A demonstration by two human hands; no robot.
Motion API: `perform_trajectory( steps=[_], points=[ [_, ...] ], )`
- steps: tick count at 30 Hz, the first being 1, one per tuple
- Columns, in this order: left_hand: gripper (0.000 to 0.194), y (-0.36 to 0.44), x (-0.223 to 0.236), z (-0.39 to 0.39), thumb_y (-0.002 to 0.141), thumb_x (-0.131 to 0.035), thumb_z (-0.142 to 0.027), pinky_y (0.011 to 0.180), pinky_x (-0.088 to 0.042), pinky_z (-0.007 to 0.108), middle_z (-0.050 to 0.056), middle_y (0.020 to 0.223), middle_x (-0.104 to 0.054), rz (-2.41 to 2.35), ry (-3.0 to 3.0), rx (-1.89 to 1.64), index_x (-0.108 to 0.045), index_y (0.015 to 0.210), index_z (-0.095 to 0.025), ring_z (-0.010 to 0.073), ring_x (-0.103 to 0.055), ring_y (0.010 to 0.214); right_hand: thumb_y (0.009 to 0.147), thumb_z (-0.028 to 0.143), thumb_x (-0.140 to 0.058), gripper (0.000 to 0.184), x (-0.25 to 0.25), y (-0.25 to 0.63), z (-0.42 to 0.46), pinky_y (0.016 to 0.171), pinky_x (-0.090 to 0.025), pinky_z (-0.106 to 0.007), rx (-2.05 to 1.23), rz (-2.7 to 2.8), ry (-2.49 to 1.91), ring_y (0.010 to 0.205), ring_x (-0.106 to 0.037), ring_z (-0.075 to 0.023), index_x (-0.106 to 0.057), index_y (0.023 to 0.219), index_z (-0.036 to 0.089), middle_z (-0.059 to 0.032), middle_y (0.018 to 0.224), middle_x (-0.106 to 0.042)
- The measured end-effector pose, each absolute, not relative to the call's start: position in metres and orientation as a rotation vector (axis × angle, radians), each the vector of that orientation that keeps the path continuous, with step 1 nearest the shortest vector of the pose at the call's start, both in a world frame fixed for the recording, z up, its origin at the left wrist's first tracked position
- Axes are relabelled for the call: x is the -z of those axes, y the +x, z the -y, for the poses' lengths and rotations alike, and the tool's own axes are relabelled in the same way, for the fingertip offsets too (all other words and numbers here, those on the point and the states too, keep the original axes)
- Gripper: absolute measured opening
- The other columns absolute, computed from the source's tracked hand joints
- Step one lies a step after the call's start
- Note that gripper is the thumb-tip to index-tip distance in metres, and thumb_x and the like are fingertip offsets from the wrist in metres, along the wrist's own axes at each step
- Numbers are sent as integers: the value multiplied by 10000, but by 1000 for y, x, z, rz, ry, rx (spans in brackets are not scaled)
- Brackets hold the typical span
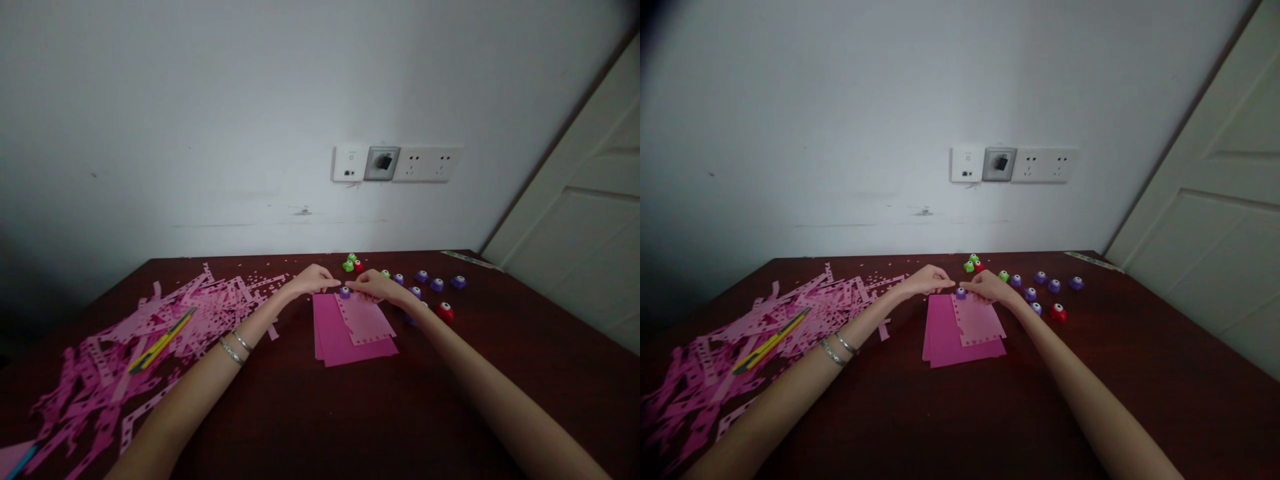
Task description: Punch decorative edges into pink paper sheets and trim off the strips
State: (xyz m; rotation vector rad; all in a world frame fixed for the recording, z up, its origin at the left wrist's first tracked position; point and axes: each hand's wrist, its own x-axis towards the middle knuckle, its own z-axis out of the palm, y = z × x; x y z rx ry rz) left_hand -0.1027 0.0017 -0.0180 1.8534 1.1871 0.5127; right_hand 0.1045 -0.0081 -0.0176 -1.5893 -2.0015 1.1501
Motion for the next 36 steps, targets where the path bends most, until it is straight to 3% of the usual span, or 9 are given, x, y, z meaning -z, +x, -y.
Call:
perform_trajectory(
  steps=[5,11,18,24,36],
  points=[
    [297,-104,18,6,691,-633,-393,460,-302,200,-18,519,-509,-1147,1970,-474,-651,747,-102,60,-403,470,740,318,-578,194,22,115,11,411,-359,-201,-917,2119,-1469,447,-491,-91,-631,754,131,-2,549,-582],
    [243,-100,17,27,802,-488,-242,590,-371,217,16,747,-643,-990,2429,-347,-666,954,-178,87,-512,616,709,211,-581,301,37,108,7,614,-411,-249,-579,2424,-1237,704,-568,-159,-663,992,154,-55,812,-665],
    [304,-90,25,84,889,-362,-250,571,-417,232,94,1066,-579,-991,3028,-354,-606,1052,-169,148,-570,809,717,187,-574,253,42,104,1,636,-415,-241,-563,2483,-1112,710,-562,-150,-671,950,164,-46,829,-664],
    [349,-86,39,95,913,-335,-308,580,-465,240,114,1188,-516,-979,3156,-387,-527,1165,-159,158,-583,849,733,199,-573,251,43,106,1,626,-411,-238,-594,2455,-1094,696,-559,-144,-664,963,154,-44,821,-661],
    [340,-86,49,94,912,-332,-319,596,-470,255,99,1100,-593,-986,3125,-375,-566,1120,-185,173,-613,842,754,265,-583,181,45,108,1,642,-407,-257,-486,2422,-1173,709,-553,-163,-653,886,164,-49,799,-641]
  ],
)
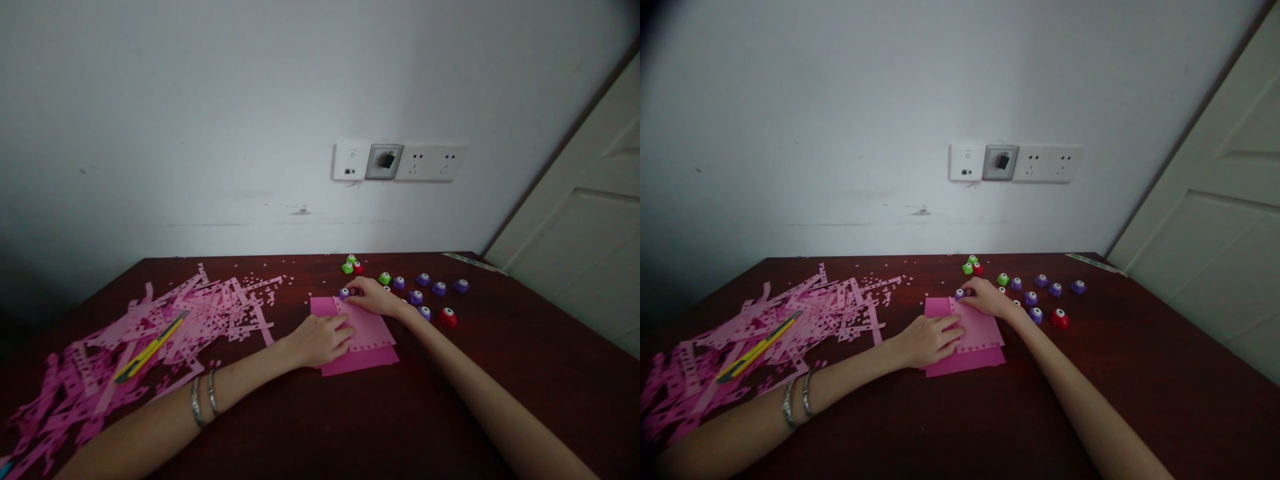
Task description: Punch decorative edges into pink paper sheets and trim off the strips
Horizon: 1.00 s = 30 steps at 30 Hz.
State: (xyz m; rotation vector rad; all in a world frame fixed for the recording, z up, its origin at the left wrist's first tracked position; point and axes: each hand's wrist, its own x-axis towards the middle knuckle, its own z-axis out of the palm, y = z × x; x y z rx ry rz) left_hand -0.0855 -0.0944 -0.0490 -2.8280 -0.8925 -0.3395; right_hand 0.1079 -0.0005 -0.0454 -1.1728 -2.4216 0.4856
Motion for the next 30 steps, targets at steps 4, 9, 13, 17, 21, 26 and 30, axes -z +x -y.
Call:
perform_trajectory(
  steps=[4,9,13,17,21,26,30],
  points=[
    [341,-87,50,95,913,-326,-310,615,-475,251,92,1085,-600,886,-2839,371,-579,1109,-192,167,-613,845,760,297,-584,186,41,114,-2,661,-399,-269,-368,2404,-1218,731,-549,-173,-644,880,168,-61,821,-628],
    [342,-88,51,94,917,-319,-304,637,-481,250,88,1059,-613,888,-2849,423,-602,1073,-192,160,-614,843,755,401,-591,272,12,144,-4,670,-403,-272,-241,2334,-1355,757,-558,-184,-645,888,171,-73,851,-630],
    [330,-88,52,94,910,-336,-296,648,-483,249,86,1054,-620,901,-2862,435,-609,1067,-197,159,-611,854,744,463,-576,327,-17,187,-5,561,-399,-260,-310,2253,-1609,636,-562,-166,-659,832,160,-64,754,-648],
    [329,-88,51,94,904,-348,-295,644,-483,239,87,1026,-631,928,-2886,426,-617,1066,-196,154,-610,845,701,468,-607,325,-31,233,-3,552,-417,-254,-342,2181,-1828,620,-578,-165,-674,772,159,-68,722,-665],
    [335,-88,50,93,903,-346,-303,635,-486,239,79,1021,-635,947,-2906,452,-616,1073,-203,147,-611,821,629,453,-659,312,-26,272,0,449,-410,-241,-588,2111,-2055,582,-569,-169,-688,746,165,-73,699,-662],
    [326,-88,50,93,899,-353,-292,624,-482,231,71,1019,-634,951,-2917,472,-624,1056,-203,139,-611,805,575,388,-712,243,-13,300,7,450,-441,-233,-822,1937,-2260,619,-571,-170,-699,719,194,-81,706,-644],
    [317,-89,51,93,896,-358,-283,627,-480,223,62,999,-639,952,-2920,482,-640,1015,-201,133,-610,798,571,356,-720,212,-7,303,10,499,-476,-244,-929,1851,-2273,663,-596,-173,-685,701,192,-86,770,-650]
  ],
)
